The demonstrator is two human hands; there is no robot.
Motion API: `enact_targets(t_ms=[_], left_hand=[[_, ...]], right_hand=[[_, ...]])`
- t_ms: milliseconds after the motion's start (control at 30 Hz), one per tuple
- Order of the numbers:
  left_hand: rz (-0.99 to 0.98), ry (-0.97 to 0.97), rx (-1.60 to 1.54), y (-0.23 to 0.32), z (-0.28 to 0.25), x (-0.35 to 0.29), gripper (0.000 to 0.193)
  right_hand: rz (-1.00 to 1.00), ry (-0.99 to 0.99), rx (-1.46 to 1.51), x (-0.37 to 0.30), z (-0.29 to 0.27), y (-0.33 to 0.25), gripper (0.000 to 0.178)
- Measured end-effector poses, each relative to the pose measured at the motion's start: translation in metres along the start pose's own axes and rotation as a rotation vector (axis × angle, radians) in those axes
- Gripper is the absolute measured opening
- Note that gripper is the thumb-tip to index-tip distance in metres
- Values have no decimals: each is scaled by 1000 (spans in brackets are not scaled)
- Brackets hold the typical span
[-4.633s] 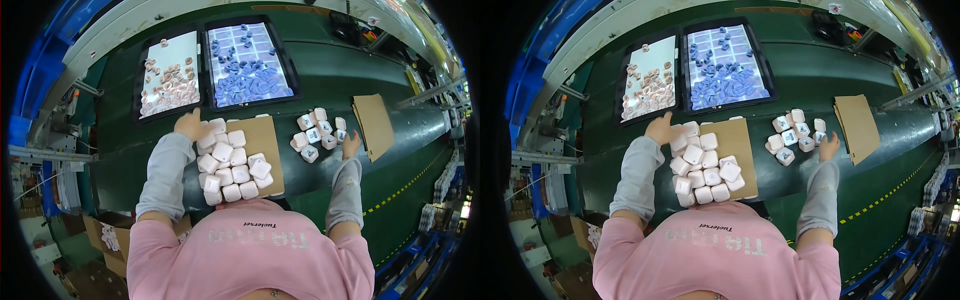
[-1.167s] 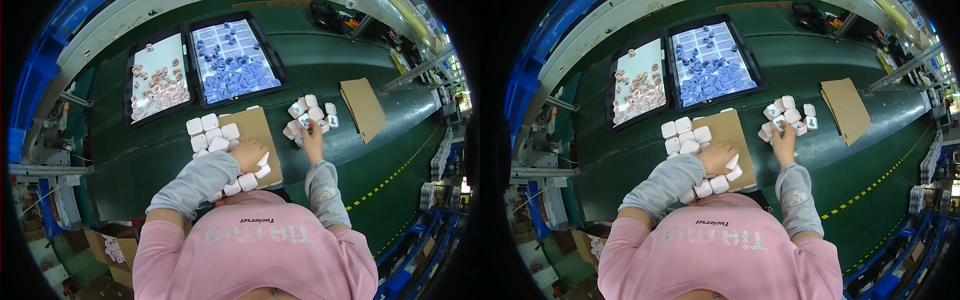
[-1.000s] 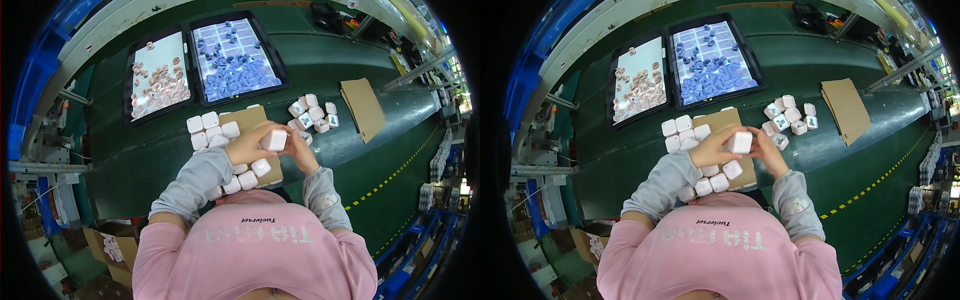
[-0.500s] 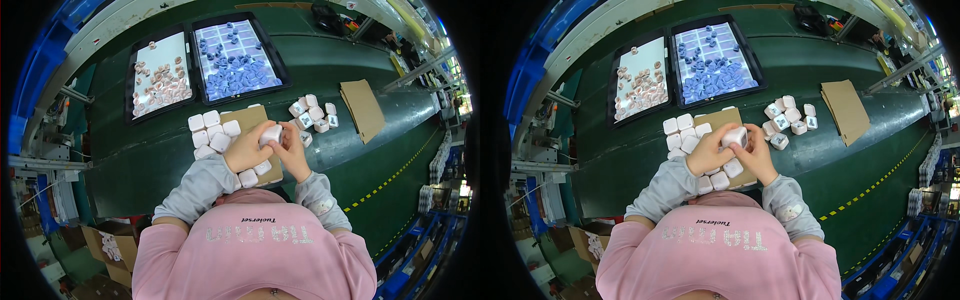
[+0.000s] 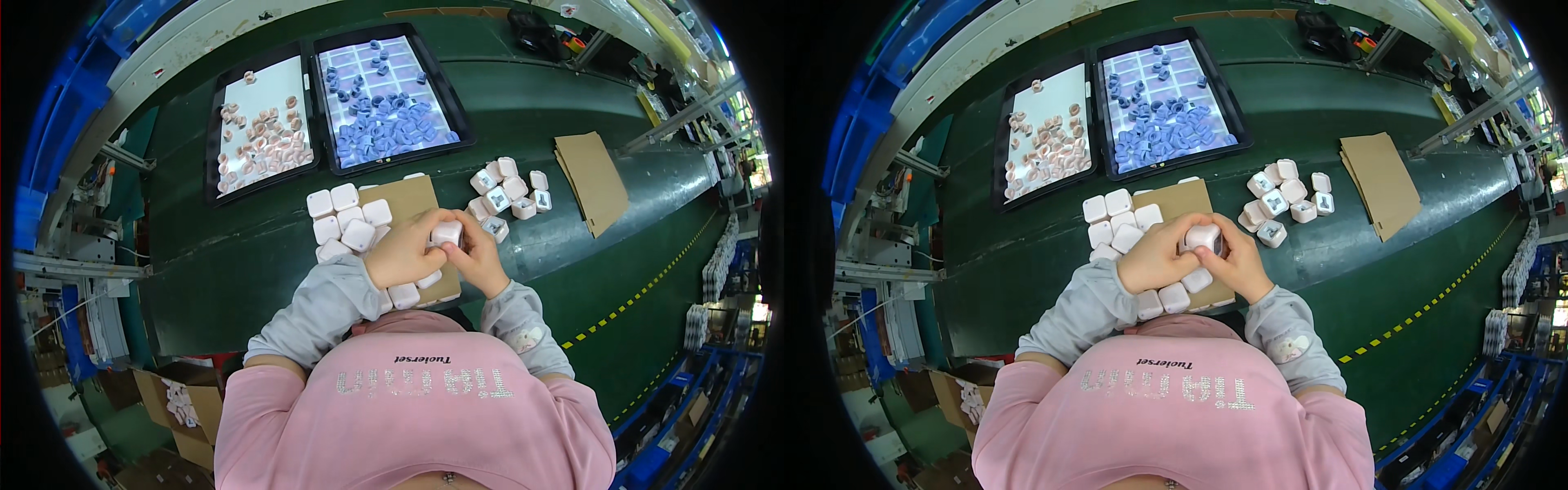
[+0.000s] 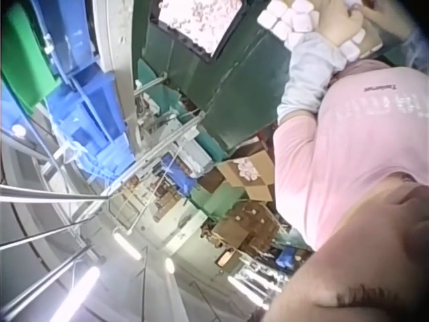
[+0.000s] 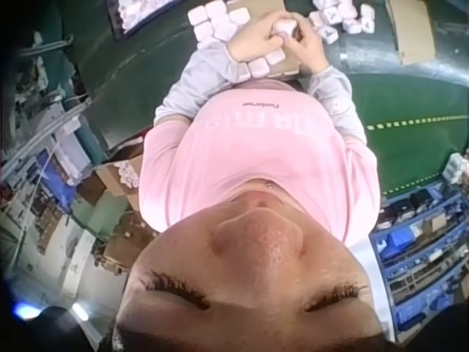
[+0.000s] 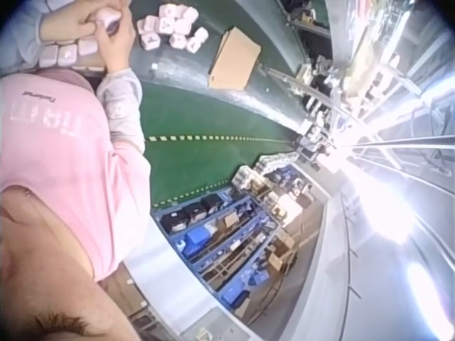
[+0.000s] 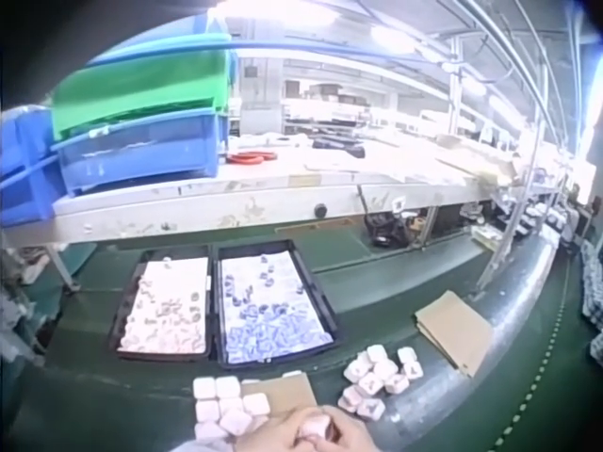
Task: The person assembles small electronic components by hand, placing them into white plastic cases.
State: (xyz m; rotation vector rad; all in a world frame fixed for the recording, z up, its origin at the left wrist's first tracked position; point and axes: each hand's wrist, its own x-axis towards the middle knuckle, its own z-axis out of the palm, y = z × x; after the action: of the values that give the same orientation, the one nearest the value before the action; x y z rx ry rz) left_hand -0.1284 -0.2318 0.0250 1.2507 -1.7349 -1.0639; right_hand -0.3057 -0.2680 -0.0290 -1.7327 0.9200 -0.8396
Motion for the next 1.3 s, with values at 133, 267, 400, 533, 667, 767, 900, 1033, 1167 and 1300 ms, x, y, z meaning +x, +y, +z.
enact_targets(t_ms=[133,267,400,533,667,767,900,1033,1167,1300], left_hand=[[-84,-136,-331,-13,-19,5,45],[94,66,52,-22,-18,3,45],[279,197,344,-17,-10,4,36],[368,164,473,-9,-10,6,33],[252,228,364,-22,-7,7,33],[269,244,399,-19,-5,6,31],[300,349,412,-13,0,6,27],[301,255,368,-22,-5,8,24],[302,153,200,-22,-5,6,19],[253,-7,-33,-15,-8,4,14]], right_hand=[[217,-103,742,0,-17,10,64],[352,10,1063,6,-9,-13,56],[366,-136,1119,9,-7,-5,53],[357,28,924,11,9,-19,49],[304,12,810,14,6,-20,47],[283,54,766,14,9,-24,46],[270,15,726,18,3,-28,44],[381,0,676,19,2,-26,43],[387,-58,779,15,2,-16,46],[350,-223,972,15,-2,-4,49]])
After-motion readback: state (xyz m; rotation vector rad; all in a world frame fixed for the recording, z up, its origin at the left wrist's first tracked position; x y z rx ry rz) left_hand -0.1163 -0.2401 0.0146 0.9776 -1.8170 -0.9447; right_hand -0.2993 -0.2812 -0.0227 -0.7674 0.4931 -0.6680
